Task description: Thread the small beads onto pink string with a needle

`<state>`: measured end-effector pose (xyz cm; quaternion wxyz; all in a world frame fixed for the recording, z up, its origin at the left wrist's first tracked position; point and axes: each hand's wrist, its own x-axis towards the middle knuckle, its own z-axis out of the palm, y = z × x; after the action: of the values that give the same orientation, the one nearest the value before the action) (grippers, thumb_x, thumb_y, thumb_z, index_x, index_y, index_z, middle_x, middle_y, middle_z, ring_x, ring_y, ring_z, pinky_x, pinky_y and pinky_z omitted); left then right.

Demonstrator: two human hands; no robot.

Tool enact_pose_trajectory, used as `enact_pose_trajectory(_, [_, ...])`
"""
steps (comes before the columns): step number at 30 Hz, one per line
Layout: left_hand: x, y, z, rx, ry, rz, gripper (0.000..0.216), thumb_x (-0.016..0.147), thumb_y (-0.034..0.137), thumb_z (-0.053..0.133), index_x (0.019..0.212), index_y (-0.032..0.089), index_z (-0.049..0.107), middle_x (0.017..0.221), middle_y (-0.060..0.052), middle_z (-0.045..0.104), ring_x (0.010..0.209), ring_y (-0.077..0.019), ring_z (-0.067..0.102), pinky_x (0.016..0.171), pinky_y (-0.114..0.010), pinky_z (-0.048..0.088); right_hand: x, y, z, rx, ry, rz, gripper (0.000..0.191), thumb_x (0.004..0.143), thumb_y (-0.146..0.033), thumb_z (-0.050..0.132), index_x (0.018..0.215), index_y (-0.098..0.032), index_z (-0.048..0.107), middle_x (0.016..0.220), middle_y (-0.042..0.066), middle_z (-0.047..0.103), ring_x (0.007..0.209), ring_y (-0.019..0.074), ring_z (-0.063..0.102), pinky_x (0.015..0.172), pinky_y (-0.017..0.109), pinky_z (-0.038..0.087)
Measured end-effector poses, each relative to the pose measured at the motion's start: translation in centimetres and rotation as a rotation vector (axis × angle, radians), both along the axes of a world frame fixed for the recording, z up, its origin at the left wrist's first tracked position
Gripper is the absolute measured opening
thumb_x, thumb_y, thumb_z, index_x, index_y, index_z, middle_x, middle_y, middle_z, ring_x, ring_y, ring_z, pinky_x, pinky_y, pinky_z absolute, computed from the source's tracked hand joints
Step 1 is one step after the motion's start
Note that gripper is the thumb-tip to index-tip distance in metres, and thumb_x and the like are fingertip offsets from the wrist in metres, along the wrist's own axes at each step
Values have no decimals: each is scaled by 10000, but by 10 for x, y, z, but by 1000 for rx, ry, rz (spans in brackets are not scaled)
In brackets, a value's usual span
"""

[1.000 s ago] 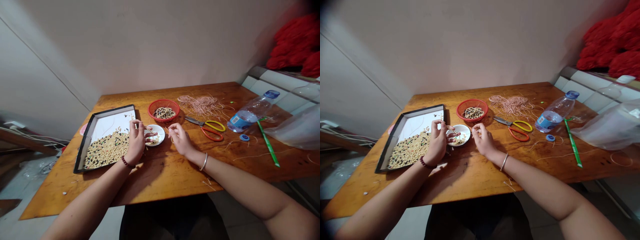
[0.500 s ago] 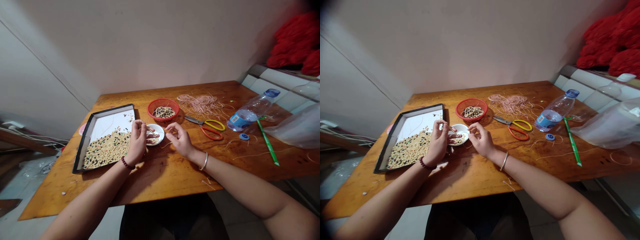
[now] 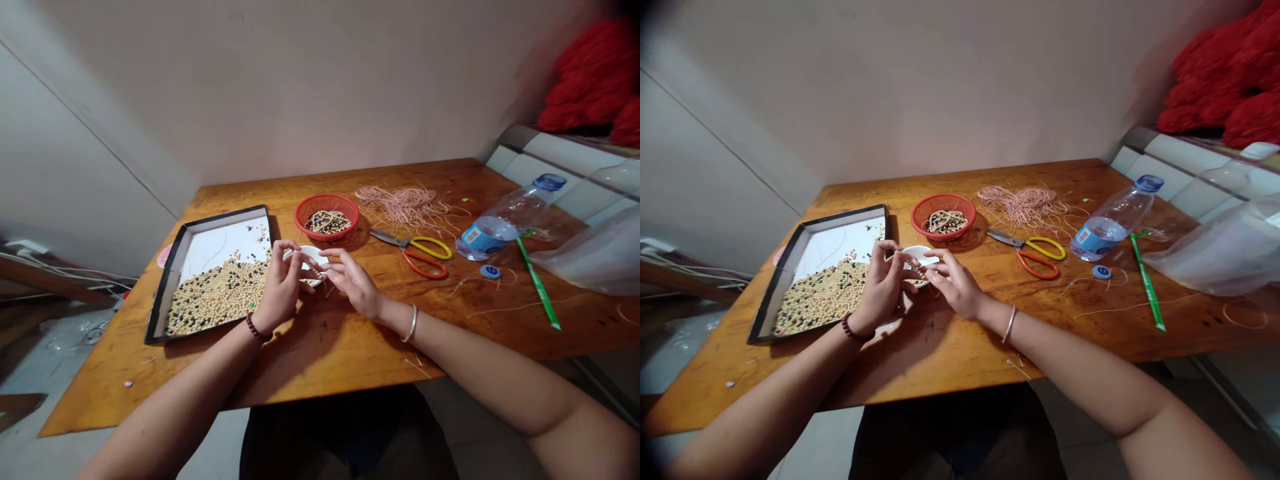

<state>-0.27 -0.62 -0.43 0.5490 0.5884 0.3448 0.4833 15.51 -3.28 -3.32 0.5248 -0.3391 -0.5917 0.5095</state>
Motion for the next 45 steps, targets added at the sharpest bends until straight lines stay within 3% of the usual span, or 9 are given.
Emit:
enact_pose_trajectory(7, [0,-2,-1,58,29,4,246,905,427,504,974,245,353,882,2,566,608,-107,666,396,-154,529,-2,2,5,-235,53,129,434,903,-554,420,1129,-188,477,741,40,633,676,146,581,507,214,329])
enact_pose_trajectory(12, [1,-2,-3,110,57,1,232,915,423,486,975,243,354,872,-8,581,645,-130,683,382,-155,521,-5,4,5,-308,69,94,426,881,-573,439,1000,-169,504,556,-66,414,463,73,337,442,209,190])
enact_pose_trajectory(15, [0,-1,-6,138,58,14,221,918,418,484,973,242,362,860,-10,598,655,-129,683,394,-152,521,-5,7,0,-289,45,77,383,846,-552,512,875,-169,519,528,-88,315,447,64,248,432,217,165])
enact_pose_trajectory(21, [0,-1,-6,146,47,78,234,909,420,505,957,231,375,821,-14,635,647,-128,681,444,-174,542,-2,12,-7,-273,-4,63,430,825,-561,520,709,-150,570,441,-92,286,396,61,218,401,232,142])
enact_pose_trajectory(26, [0,2,-4,139,44,141,255,898,430,519,941,221,379,829,-34,658,743,-159,694,462,-182,544,-1,12,-1,-340,130,72,359,792,-502,595,827,-146,579,427,-120,259,371,53,178,384,223,120])
enact_pose_trajectory(30, [0,3,-5,145,41,146,248,904,428,510,939,220,379,818,-34,663,768,-162,696,467,-177,540,0,10,4,-388,227,93,360,837,-489,550,943,-146,572,435,-138,197,369,52,110,388,223,80])
enact_pose_trajectory(34, [0,3,-5,152,23,147,237,907,419,509,935,226,375,808,-29,663,752,-158,698,449,-167,526,-1,9,5,-356,191,81,384,816,-526,580,871,-146,584,446,-130,217,374,42,136,385,223,95])
enact_pose_trajectory(40, [1,1,-5,161,25,161,246,901,419,522,935,220,382,853,-46,679,780,-167,700,471,-180,542,-2,8,7,-326,102,-29,415,732,-525,672,852,-131,622,470,-93,372,406,44,257,394,215,184])
enact_pose_trajectory(45, [1,1,-4,169,14,215,261,887,409,552,915,205,392,918,-70,686,798,-168,698,467,-174,540,-1,11,2,-308,94,-36,412,759,-546,626,807,-138,593,438,-104,320,384,46,220,386,219,142])
